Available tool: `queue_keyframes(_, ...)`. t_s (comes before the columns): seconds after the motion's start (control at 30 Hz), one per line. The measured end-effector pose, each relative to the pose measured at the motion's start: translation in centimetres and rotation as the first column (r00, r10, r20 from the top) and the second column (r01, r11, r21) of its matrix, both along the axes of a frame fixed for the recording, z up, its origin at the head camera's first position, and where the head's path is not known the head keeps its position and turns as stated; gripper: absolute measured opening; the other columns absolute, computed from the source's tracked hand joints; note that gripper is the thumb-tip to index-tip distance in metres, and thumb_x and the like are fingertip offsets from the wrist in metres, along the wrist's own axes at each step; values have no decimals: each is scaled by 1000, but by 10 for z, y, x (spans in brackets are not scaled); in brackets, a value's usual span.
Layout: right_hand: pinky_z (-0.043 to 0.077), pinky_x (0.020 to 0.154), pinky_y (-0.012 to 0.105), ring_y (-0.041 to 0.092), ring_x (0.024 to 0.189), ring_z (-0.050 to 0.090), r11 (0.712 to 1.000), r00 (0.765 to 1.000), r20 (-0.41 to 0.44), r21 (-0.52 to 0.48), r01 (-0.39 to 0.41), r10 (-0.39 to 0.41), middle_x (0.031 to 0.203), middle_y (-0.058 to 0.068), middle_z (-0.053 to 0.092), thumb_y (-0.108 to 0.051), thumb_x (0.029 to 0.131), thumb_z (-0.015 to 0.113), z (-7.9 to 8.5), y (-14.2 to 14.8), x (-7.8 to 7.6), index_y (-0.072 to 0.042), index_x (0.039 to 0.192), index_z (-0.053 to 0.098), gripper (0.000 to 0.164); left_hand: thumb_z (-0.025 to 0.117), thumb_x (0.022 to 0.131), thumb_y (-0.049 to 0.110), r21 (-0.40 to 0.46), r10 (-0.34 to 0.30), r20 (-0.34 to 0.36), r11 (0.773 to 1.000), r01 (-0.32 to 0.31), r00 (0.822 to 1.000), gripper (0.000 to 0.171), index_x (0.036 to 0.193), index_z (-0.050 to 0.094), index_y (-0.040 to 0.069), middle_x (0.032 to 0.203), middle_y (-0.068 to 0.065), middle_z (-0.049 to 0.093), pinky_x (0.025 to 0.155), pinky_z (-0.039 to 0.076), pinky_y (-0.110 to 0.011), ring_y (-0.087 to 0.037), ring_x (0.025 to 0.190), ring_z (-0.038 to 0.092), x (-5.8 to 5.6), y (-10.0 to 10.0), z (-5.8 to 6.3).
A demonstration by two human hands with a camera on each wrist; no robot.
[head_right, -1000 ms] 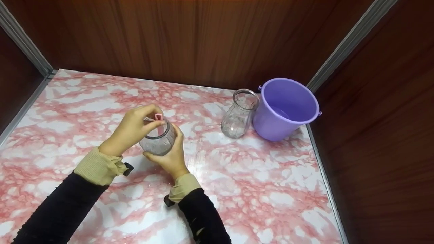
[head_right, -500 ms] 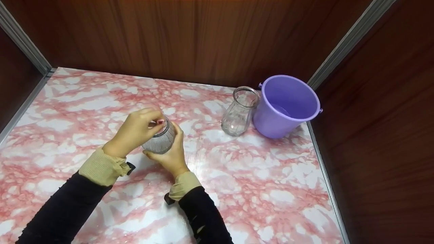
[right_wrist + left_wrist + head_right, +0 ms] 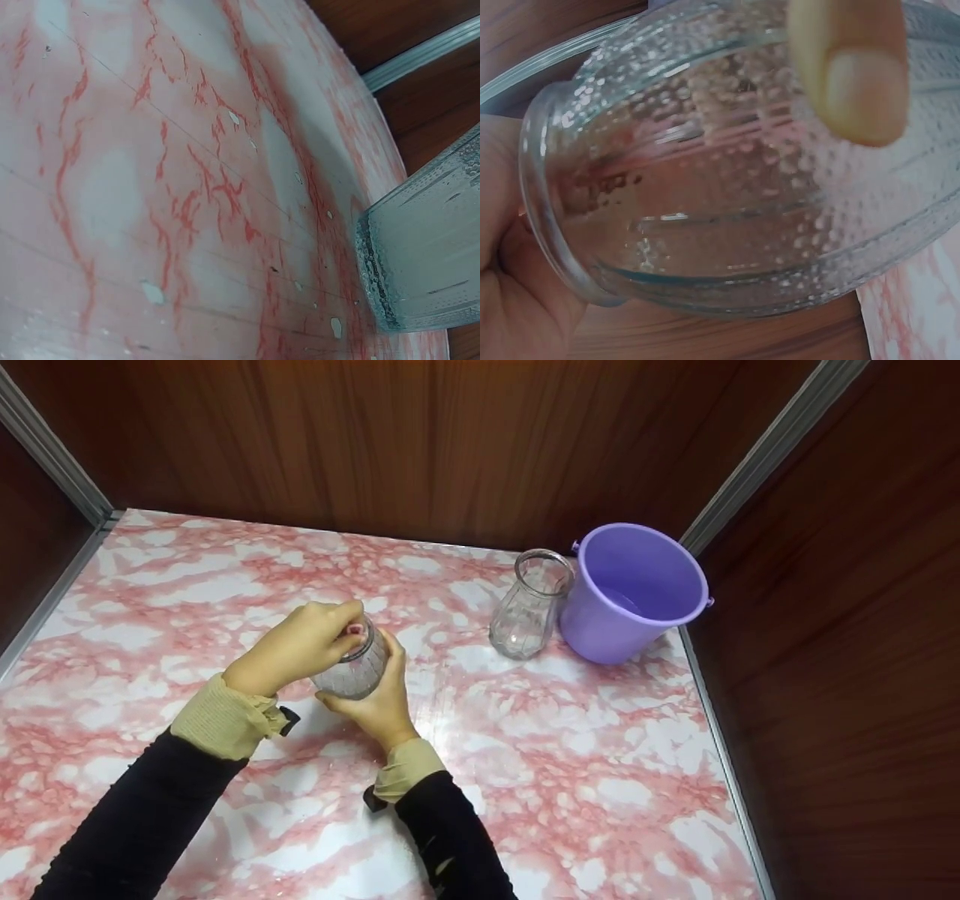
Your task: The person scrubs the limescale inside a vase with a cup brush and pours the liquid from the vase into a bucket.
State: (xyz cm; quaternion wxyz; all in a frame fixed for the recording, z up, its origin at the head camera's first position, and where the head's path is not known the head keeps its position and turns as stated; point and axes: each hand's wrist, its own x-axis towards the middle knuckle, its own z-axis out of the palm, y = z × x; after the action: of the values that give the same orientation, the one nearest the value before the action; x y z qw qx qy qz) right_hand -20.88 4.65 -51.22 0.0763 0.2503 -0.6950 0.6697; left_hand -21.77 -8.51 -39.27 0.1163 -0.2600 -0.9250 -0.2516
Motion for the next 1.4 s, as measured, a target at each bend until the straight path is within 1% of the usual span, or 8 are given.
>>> queue_keyframes(0.17, 43, 101, 38, 22, 118, 50, 1000, 1000, -15, -7, 2, -2, 135, 14, 43, 0, 60, 88, -1, 0, -1, -1, 140, 17, 107, 64, 93, 11, -12, 2, 29, 1000, -1, 1000, 15, 98, 52, 2, 77, -13, 65, 56, 53, -37, -28, 67, 65, 0, -2, 2)
queue_keyframes(0.3, 43, 101, 36, 21, 117, 50, 1000, 1000, -14, 11, 16, -15, 133, 14, 44, 0, 60, 88, 1, 0, 0, -1, 140, 17, 107, 63, 94, 12, -14, 14, 49, 1000, -14, 999, 13, 96, 56, 1, 77, -11, 64, 58, 53, -36, -25, 67, 63, 0, -3, 3)
queue_keyframes(0.47, 42, 102, 37, 22, 118, 50, 1000, 1000, 4, 8, 16, -16, 134, 14, 44, 0, 60, 88, 1, -1, 1, -1, 141, 17, 108, 62, 93, 8, -7, 47, 118, 999, -46, 992, 8, 92, 66, 0, 80, -9, 67, 64, 53, -34, -22, 71, 63, 1, 1, 7)
queue_keyframes(0.6, 41, 104, 37, 23, 119, 49, 1000, 1000, 19, 3, 14, -14, 135, 14, 44, -1, 60, 88, 2, -2, 2, -2, 141, 17, 108, 61, 92, 3, -25, 68, 150, 998, -65, 986, 9, 90, 69, 0, 82, -10, 69, 64, 54, -31, -22, 73, 65, 3, 4, 9)
queue_keyframes(0.77, 41, 103, 37, 25, 119, 49, 1000, 1000, 10, 13, 20, -20, 135, 16, 44, -2, 60, 89, 3, -3, 2, -1, 141, 17, 108, 61, 90, -2, -41, 94, 125, 995, -89, 988, 10, 90, 70, 1, 84, -9, 70, 65, 55, -29, -23, 77, 67, 6, 6, 7)
queue_keyframes(1.03, 40, 104, 38, 25, 121, 45, 999, 1000, 23, 28, 19, -20, 137, 15, 39, -2, 61, 87, 2, -2, 2, -3, 142, 16, 107, 58, 85, -11, -7, 97, -17, 995, -97, 995, 14, 86, 68, -1, 80, -13, 69, 61, 56, -30, -27, 73, 68, 10, 7, 0)
queue_keyframes(1.17, 41, 103, 37, 25, 120, 47, 999, 999, 24, 33, 21, -21, 137, 15, 40, -2, 61, 88, 2, -1, 2, -3, 142, 16, 108, 57, 86, -10, -8, 95, -21, 995, -95, 995, 14, 85, 68, 0, 80, -12, 69, 61, 56, -32, -27, 73, 68, 10, 8, -1)
queue_keyframes(1.4, 43, 101, 37, 24, 118, 49, 999, 1000, 20, 26, 18, -19, 136, 16, 41, -3, 61, 88, 2, 0, 2, -2, 142, 16, 109, 58, 90, -2, -61, 77, -9, 995, -77, 997, 10, 88, 67, -1, 81, -13, 68, 63, 57, -34, -29, 75, 68, 7, 7, 0)
